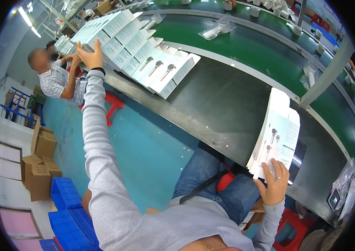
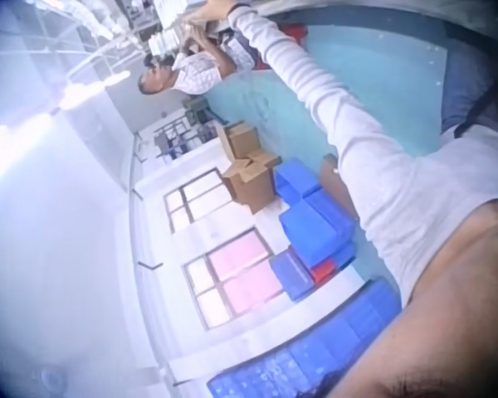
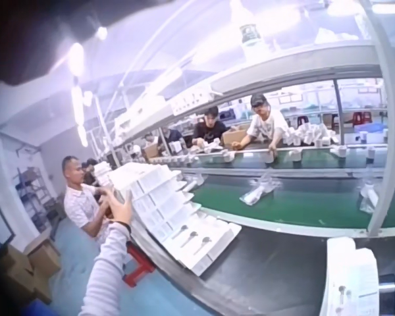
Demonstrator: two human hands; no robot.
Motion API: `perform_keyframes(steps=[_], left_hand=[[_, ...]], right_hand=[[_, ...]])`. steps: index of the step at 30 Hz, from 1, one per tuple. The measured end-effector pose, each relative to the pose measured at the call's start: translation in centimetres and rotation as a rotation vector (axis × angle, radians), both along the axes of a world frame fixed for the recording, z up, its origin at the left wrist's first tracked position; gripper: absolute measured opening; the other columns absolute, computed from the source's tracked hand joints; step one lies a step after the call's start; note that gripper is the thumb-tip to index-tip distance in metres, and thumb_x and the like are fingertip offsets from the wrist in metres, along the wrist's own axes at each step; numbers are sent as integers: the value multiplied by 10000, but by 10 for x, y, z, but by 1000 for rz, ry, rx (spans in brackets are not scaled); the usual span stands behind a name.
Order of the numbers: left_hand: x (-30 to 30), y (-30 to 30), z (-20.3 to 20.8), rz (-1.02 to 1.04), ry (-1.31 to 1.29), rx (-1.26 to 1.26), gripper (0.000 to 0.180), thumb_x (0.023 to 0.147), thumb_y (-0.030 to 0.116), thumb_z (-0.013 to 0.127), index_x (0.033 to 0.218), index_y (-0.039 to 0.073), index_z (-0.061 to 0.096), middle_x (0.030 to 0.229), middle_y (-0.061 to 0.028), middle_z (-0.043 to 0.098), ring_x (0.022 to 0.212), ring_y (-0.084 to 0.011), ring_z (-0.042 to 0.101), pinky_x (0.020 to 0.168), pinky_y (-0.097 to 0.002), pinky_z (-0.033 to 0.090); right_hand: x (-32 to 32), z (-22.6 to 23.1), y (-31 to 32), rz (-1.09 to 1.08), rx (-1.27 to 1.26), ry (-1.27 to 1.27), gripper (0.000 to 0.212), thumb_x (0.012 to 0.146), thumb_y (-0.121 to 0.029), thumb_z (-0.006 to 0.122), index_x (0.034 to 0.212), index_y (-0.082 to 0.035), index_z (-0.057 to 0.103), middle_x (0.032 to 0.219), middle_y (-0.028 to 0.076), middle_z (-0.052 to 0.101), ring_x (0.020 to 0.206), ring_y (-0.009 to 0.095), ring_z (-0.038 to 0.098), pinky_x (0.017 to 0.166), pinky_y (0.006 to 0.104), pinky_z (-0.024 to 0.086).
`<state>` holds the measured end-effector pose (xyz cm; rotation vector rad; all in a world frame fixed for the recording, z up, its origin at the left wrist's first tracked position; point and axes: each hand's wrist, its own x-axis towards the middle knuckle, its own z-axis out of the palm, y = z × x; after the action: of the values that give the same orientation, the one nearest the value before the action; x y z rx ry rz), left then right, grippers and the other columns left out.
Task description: The recorder is folding and assembling product boxes for earphones on an industrial assembly line.
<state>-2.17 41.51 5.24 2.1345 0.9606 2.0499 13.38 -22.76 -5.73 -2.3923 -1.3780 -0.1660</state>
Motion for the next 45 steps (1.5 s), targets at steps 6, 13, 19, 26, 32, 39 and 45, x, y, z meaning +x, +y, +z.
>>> perform_keyframes(steps=[6,13,19,26,32,39,45], left_hand=[[-3,-23,17,262,120,-14,774,695,292,689,1296,42,270,1168,-219,312,1101,-348,346,945,-422,285],[37,-277,12,-817,526,286,971,550,395,802,1307,51,299,1336,-219,273,1249,-362,272,1029,-457,193],[30,-407,-25,-1241,1049,326,796,479,348,768,1190,410,418,1319,-156,358,1198,-341,376,944,-637,187],[30,-402,-50,-1373,863,172,646,520,274,766,1123,249,537,1137,-145,504,997,-297,535,821,-479,427],[10,-414,-50,-1416,554,-387,726,651,160,772,1235,17,365,936,-130,609,809,-267,629,654,-300,505],[20,-444,-108,-1087,122,-578,957,679,198,769,1316,-19,89,1210,-151,346,1055,-208,454,865,-323,409],[12,-438,-106,-1213,21,-1008,1107,600,296,812,1366,14,63,1337,-145,263,1161,-259,387,973,-376,315]], right_hand=[[3,18,-16,108,231,-144,394,648,-104,691,1009,8,582,994,168,580,883,348,552,735,424,448],[-33,26,-9,-301,1096,129,290,889,-215,511,950,65,553,845,168,605,737,227,591,678,320,479],[-67,37,45,-100,1279,938,193,857,-144,558,920,37,578,826,101,607,719,112,557,619,231,442],[-39,28,35,57,741,-15,185,750,24,616,934,21,600,677,108,622,542,163,585,515,232,451],[-61,0,59,105,1357,790,373,756,-217,680,1002,38,562,779,126,637,616,221,612,588,274,476],[-94,-38,59,-93,915,315,200,763,-144,671,745,22,561,590,121,585,459,269,565,416,313,411],[-90,-33,50,-56,812,791,257,792,-203,649,794,34,549,652,131,607,537,254,603,479,299,445]])
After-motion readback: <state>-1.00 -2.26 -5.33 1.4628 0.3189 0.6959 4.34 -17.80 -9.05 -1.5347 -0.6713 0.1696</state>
